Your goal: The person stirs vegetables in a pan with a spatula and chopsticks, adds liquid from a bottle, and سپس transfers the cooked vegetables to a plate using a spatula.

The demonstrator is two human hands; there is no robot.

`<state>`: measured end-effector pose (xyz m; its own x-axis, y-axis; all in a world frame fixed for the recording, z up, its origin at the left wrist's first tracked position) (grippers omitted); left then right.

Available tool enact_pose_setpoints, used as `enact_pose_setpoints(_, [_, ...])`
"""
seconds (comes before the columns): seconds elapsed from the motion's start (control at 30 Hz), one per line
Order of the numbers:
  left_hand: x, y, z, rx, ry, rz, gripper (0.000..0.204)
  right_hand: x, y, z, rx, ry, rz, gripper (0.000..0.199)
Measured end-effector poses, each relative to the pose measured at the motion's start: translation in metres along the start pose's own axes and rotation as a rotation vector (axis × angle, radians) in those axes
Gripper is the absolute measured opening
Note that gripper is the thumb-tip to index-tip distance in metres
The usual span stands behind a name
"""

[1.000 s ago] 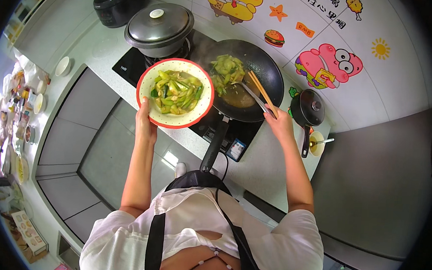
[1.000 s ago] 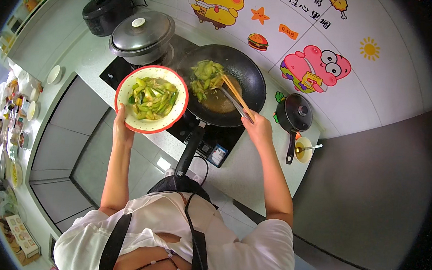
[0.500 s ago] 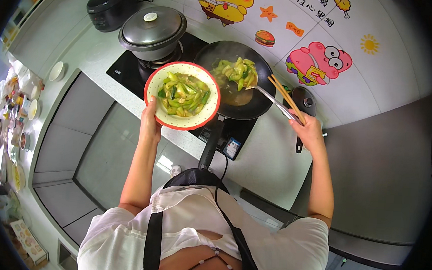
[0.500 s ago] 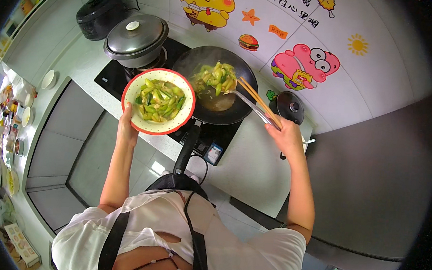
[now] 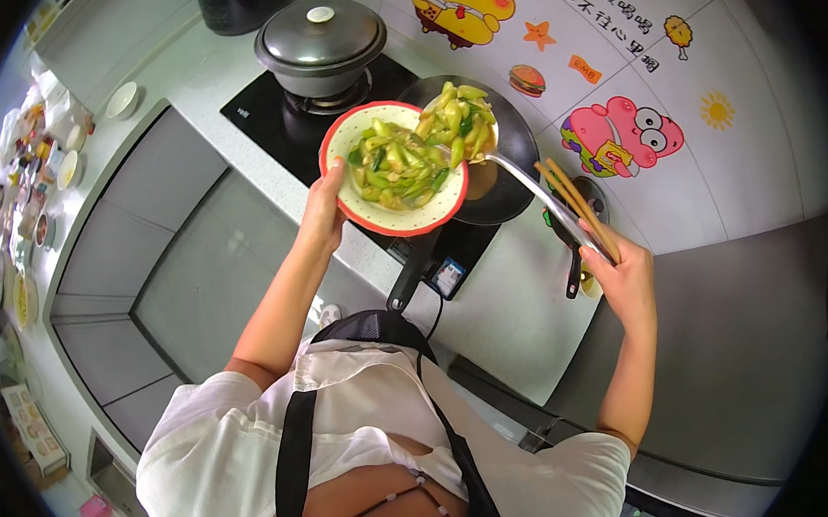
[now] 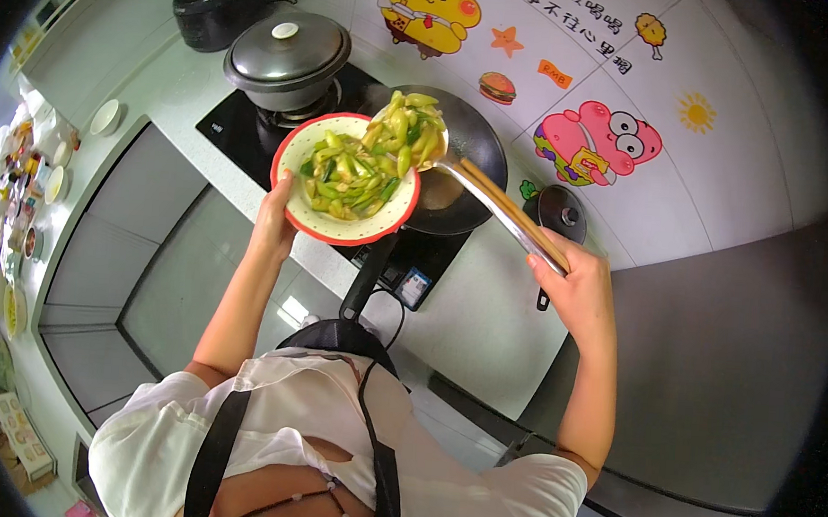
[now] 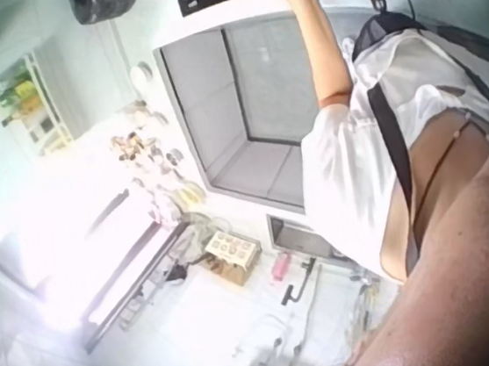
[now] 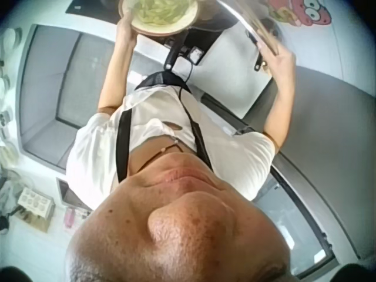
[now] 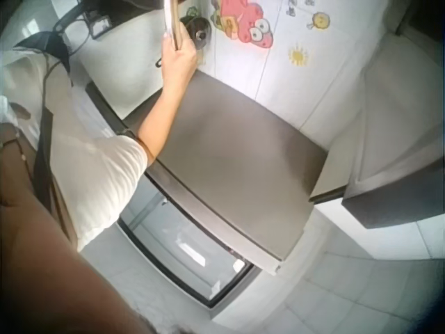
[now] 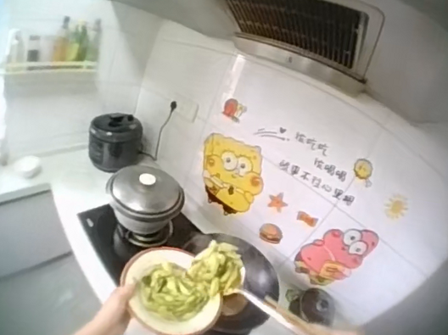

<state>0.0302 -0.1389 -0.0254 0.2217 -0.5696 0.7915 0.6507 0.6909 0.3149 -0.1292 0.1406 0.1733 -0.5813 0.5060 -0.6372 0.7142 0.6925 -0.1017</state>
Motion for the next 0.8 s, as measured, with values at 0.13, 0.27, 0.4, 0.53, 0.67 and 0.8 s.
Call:
enact_pose_setpoints(0.13, [-0.001, 0.001, -0.001, 0.027, 0.004, -0.018, 0.048, -0.025, 0.008, 0.012, -0.020, 0.260, -0.194, 0.033])
enact_pose_setpoints(0.27, [-0.002, -0.001, -0.007, 0.005, -0.025, -0.023, 0.049, -0.038, 0.012, 0.014, 0.039, 0.545, -0.462, 0.039])
enact_pose_setpoints(0.4, [-0.005, -0.002, -0.005, 0.030, -0.009, -0.031, 0.050, -0.047, 0.019, 0.011, 0.169, 0.828, -0.683, 0.039])
enact_pose_setpoints(0.53, [-0.008, -0.002, -0.005, 0.014, 0.018, -0.018, 0.050, -0.049, 0.018, 0.007, 0.252, 0.993, -0.792, 0.038])
enact_pose_setpoints(0.67, [-0.013, -0.007, -0.005, 0.001, 0.074, 0.000, 0.049, -0.047, 0.014, -0.005, 0.247, 0.841, -0.727, 0.036])
enact_pose_setpoints(0.8, [-0.016, -0.010, -0.007, 0.007, 0.082, 0.024, 0.049, -0.015, 0.001, -0.021, 0.139, 0.360, -0.366, 0.032])
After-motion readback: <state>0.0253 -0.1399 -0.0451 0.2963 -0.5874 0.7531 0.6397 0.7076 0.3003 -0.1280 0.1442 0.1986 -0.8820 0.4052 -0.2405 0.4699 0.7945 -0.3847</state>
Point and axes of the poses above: each hand's wrist, its own y-axis away from the middle knuckle, its own z-axis out of the palm, x = y × z, the point moved 3 cm from there along -y, towards the middle knuckle, and after that the axes turned 5 degrees about -y, right-handed, at the moved point
